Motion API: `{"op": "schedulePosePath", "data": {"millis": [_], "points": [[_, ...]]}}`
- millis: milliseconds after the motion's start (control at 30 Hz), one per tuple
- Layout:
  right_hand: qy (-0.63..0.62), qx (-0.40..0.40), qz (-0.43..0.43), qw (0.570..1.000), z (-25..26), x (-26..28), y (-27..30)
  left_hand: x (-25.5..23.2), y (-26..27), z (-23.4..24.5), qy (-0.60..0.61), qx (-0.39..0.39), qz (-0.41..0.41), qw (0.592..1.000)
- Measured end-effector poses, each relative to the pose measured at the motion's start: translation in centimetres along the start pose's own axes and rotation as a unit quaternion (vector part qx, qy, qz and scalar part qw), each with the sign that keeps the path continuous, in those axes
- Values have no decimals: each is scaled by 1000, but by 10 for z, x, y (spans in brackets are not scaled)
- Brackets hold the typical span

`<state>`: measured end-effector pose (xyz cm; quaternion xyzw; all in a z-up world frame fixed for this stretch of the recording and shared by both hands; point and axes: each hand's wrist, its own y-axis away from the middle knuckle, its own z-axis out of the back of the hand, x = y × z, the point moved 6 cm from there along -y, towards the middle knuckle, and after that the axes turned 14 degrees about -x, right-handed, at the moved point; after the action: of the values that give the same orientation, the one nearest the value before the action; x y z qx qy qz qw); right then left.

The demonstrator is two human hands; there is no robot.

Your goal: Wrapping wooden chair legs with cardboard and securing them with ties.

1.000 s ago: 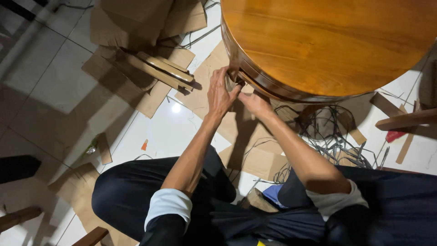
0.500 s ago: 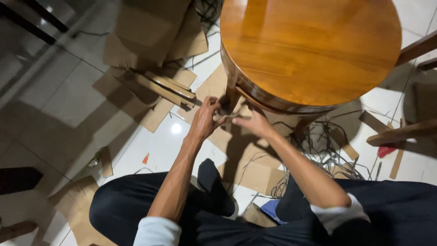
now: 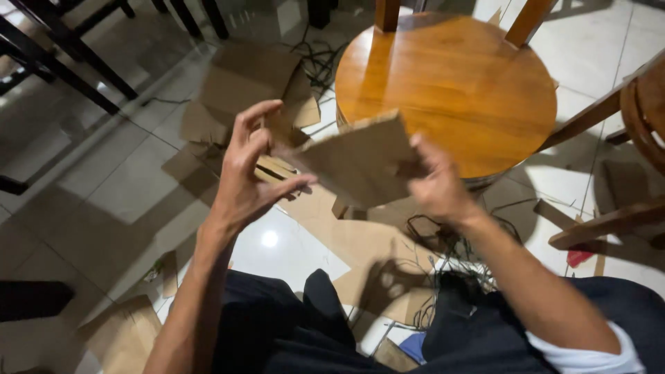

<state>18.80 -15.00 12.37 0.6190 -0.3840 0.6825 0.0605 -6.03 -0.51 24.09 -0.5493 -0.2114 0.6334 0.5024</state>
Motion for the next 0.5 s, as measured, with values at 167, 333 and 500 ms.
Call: {"op": "schedulePosePath", "data": {"millis": [167,333,500], "points": [[98,-38,46,993,18,79,-81,19,-57,-25,-140,-34,0,990],[94,-89,146,981,43,60,-174,39,-142,-70,-180,-70,-12,981],[82,-187,173,964,86,-17,-270,137,-208,-142,-257,-129,-13,958]]}}
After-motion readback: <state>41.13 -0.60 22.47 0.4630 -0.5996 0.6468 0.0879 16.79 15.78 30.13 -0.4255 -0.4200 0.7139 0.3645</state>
